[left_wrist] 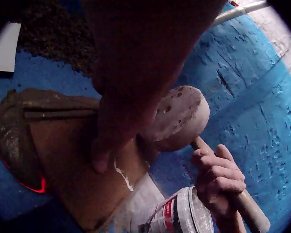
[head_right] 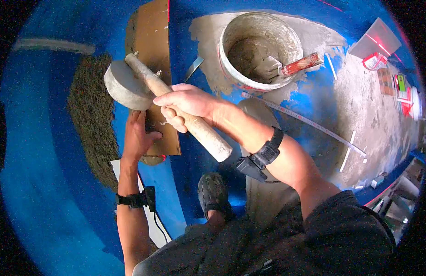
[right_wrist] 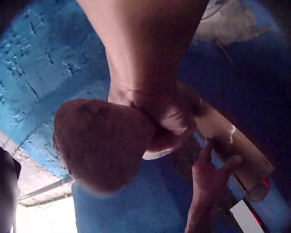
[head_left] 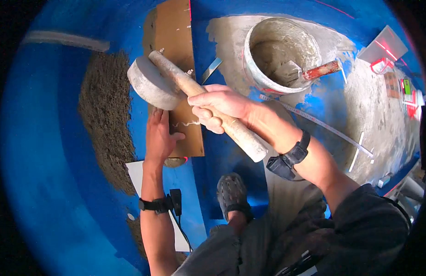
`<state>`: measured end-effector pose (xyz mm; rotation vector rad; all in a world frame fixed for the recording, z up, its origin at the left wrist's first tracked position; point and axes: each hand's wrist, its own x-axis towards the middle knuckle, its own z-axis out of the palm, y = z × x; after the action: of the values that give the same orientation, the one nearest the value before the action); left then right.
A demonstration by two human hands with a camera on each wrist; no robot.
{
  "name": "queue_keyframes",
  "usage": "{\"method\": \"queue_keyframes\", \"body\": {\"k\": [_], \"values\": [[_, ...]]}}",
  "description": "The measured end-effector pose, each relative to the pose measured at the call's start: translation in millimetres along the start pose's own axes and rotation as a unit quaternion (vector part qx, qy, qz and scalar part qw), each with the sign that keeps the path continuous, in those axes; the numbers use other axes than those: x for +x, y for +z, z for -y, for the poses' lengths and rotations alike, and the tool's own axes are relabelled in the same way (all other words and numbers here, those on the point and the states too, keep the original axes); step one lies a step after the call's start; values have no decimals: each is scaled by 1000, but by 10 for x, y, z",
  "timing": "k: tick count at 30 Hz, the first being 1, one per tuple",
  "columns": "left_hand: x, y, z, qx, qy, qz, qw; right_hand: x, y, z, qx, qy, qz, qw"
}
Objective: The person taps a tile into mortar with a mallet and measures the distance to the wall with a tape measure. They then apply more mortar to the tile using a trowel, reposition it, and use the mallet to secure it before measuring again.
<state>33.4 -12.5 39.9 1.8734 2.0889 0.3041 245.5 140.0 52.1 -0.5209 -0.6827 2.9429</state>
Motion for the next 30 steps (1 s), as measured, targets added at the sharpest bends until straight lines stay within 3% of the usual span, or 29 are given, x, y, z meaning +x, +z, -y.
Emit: {"method": "queue_keyframes", "body": {"k": [3,23,30], "values": [[3,-32,-49,-38,0,-8,999,-9,18,-14,-8,13,-13,1000],[-3,-13,-20,22,-33,12,999,-129,41,-146,12,23,-28,999],[-14,11,0,2,-7,-15,1000,-155,-18,-228,-22,14,-30,999]]}}
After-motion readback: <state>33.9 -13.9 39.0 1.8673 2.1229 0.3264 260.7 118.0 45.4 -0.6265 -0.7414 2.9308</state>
